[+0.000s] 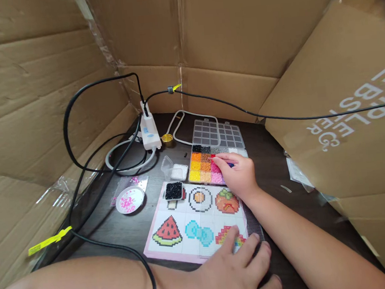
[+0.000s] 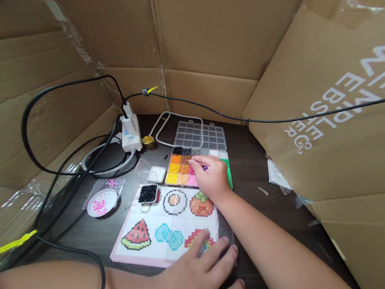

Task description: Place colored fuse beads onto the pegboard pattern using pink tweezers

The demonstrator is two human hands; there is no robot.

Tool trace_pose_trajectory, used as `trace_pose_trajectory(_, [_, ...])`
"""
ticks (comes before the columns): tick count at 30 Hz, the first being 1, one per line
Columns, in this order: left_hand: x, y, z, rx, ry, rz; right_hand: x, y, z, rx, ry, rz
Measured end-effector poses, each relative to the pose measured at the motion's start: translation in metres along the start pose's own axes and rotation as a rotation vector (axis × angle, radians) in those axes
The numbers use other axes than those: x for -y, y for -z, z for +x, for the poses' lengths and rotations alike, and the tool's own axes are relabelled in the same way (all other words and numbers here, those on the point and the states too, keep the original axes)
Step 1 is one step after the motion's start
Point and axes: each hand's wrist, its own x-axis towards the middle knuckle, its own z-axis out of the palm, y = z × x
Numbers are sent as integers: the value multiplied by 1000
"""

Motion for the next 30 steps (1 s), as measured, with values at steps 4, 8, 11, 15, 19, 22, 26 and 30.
trace_pose_trajectory(4, [0,2,0,0,5,-3,1,0,0,-1,7,1])
trace_pose_trajectory(8, [0,2,-1,-2,9,-10,1,0,0,-7,5,12])
trace_pose_trajectory(11, [-1,2,-1,10,11,-15,1,0,0,-11,-6,21])
trace_pose_trajectory(15, [-1,1,-1,8,16,-13,1,0,0,9,11,17])
trace_pose_trajectory(19, [-1,0,-1,5,3,-3,0,0,1,33,55,-5])
trace_pose_trajectory(22, [-2,-2,-2,-4,14,-13,0,0,1,40,60,-9])
trace_pose_trajectory(26, [-4,-4,-3,-5,31,-44,-1,-1,1,57,49,-10])
trace_pose_trajectory(30, [-6,-6,-4,-4,41,-60,0,0,1,65,30,-11])
